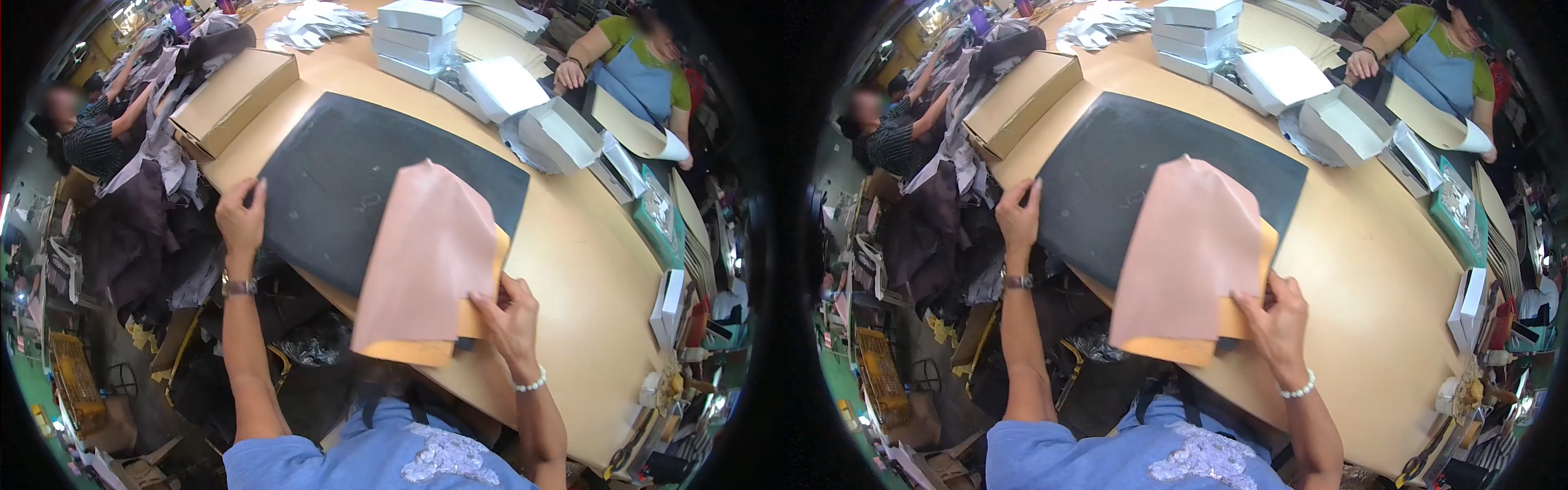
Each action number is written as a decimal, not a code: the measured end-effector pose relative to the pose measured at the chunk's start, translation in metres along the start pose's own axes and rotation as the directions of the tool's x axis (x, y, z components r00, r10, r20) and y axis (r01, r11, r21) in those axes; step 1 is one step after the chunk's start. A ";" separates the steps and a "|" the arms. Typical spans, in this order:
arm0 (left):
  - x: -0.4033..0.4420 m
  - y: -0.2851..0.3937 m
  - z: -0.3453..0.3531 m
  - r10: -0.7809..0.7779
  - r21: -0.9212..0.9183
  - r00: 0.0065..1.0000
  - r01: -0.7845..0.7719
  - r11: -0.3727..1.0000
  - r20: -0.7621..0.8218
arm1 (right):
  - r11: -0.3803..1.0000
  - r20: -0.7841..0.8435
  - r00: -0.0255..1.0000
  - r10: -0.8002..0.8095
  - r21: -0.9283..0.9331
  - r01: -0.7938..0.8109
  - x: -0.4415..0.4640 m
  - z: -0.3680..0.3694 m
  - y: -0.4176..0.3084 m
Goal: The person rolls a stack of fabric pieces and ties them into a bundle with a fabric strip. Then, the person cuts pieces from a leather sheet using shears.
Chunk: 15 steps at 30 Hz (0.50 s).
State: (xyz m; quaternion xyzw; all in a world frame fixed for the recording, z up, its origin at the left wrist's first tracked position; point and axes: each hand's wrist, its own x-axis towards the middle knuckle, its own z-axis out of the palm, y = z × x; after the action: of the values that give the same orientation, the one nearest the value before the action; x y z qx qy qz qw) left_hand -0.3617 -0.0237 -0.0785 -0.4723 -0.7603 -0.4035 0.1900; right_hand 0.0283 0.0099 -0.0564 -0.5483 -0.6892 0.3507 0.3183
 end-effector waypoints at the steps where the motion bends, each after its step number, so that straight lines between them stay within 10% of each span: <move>1: 0.012 -0.021 0.005 -0.020 0.031 0.999 0.022 0.999 -0.046 | 0.999 0.027 0.999 -0.021 0.028 0.020 0.007 0.015 -0.004; 9: 0.072 -0.095 0.037 -0.316 0.185 0.865 0.410 0.893 -0.389 | 0.993 0.209 0.972 -0.110 0.075 0.097 0.029 0.091 -0.044; 15: 0.072 -0.120 0.052 -0.261 0.235 0.946 0.303 0.924 -0.191 | 0.986 0.285 0.947 -0.148 0.121 0.118 0.031 0.110 -0.054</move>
State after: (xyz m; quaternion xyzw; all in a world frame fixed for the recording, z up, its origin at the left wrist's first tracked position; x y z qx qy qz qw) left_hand -0.4957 0.0310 -0.1137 -0.2953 -0.8497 -0.3587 0.2494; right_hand -0.0966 0.0169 -0.0707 -0.4255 -0.7454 0.4405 0.2633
